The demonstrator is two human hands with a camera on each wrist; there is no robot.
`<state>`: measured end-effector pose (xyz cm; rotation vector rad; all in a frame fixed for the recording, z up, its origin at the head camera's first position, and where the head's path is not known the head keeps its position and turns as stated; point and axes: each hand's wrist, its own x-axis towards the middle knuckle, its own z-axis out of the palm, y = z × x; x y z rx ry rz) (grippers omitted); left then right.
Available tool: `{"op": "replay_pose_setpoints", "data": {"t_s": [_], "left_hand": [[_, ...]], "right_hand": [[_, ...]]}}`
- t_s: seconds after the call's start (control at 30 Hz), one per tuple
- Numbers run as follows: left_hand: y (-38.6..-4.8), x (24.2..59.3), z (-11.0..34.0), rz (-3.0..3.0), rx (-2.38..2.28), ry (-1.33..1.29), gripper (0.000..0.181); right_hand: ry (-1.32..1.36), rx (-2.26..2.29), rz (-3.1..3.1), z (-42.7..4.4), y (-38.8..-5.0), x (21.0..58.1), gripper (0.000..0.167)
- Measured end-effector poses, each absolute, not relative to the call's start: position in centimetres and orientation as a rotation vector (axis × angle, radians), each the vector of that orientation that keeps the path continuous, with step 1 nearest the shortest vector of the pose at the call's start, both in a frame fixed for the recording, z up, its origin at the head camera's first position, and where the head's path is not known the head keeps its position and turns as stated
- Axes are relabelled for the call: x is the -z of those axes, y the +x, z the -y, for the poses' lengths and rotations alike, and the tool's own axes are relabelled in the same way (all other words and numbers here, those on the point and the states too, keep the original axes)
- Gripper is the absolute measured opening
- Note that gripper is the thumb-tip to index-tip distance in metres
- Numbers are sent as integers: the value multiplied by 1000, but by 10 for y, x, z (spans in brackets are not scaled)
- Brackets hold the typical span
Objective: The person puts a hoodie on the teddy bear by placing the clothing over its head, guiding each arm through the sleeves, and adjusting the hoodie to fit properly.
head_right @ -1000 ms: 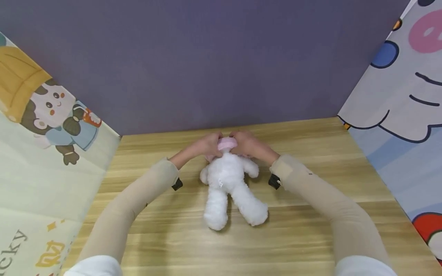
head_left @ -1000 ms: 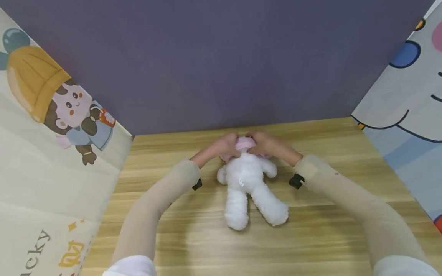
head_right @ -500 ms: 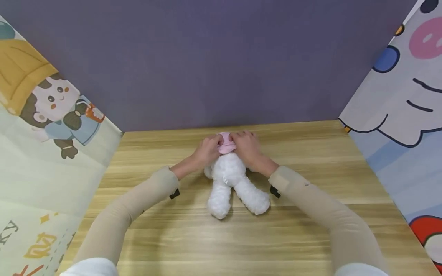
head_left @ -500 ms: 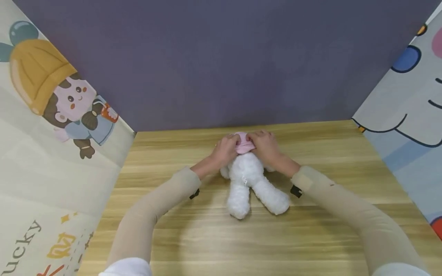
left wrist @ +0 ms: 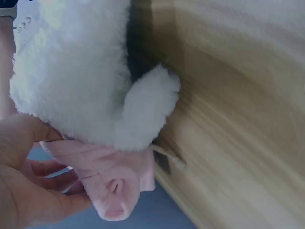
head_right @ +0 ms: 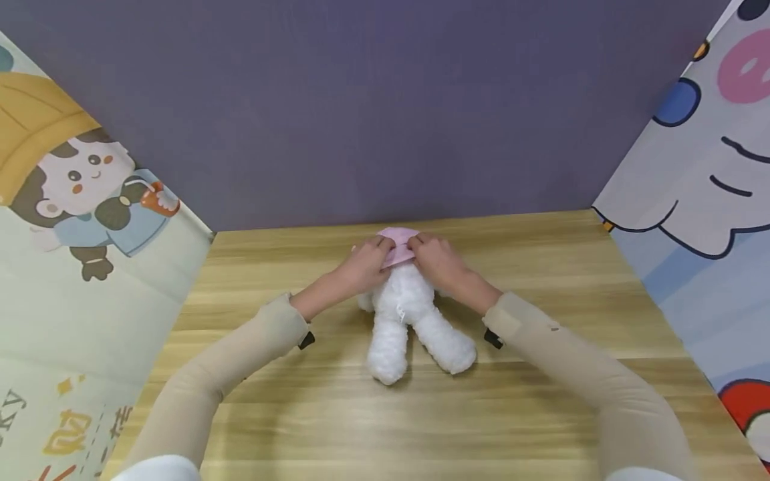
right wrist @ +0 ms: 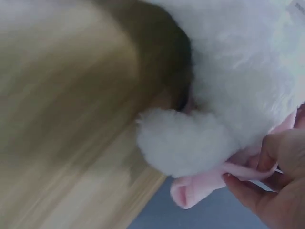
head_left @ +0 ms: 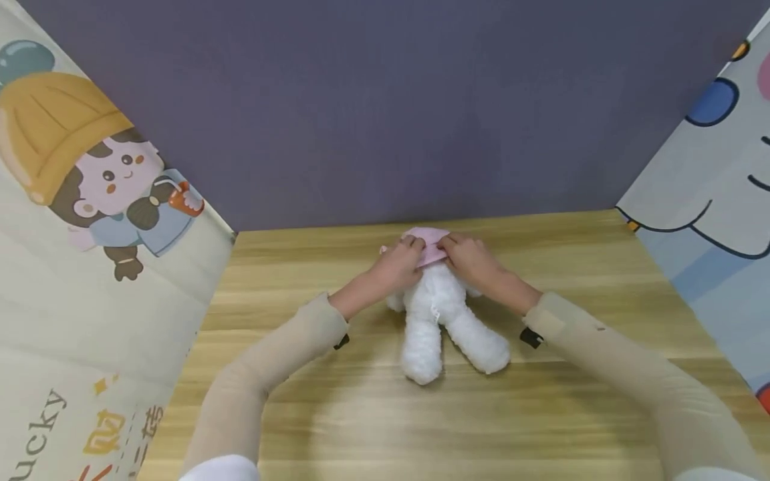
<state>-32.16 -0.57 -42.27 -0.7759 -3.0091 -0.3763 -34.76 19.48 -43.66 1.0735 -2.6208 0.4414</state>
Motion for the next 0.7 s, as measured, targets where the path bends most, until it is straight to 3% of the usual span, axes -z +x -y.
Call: {"op": "replay_pose_setpoints", "data": {"t_s": [0.17,0.3,0.53,0.7], "left_hand": [[-330,422,4,2905,475,-777,26],[-333,426,2,2897,389,-827,28],[-331,440,4,2917,223,-622,52],[-329,452,5,2854,121,-576,34]], "right_hand": [[1135,-516,2728,-203,-357,425,47],[1160,-468,2899,-200,-368,419,60],[1066,-325,2848,-190,-368,435,53],[1013,-231,2662,-186,-366,454,30]]}}
